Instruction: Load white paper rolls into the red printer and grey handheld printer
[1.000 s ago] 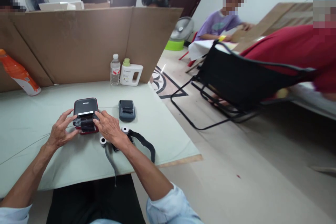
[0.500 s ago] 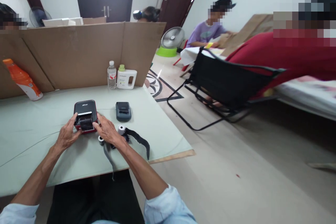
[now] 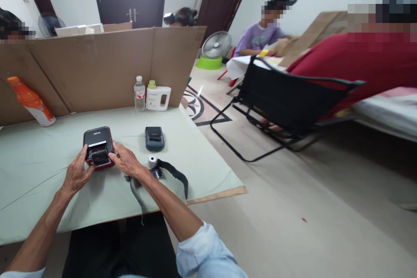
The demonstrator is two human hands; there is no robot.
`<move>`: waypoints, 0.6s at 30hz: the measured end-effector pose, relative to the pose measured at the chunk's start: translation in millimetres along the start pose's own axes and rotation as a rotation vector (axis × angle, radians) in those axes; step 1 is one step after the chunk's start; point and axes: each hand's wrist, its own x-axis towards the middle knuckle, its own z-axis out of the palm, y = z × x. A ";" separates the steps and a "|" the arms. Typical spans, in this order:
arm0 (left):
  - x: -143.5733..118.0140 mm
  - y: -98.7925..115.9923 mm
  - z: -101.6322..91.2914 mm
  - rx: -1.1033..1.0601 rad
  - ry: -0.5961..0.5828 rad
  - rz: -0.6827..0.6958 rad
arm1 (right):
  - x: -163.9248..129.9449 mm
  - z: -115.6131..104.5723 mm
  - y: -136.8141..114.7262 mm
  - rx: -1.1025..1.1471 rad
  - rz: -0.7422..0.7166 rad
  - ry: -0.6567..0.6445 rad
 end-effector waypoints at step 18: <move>-28.7 -52.4 -63.0 0.059 0.070 -0.123 | 51.4 34.8 -48.4 -0.115 -0.064 -0.267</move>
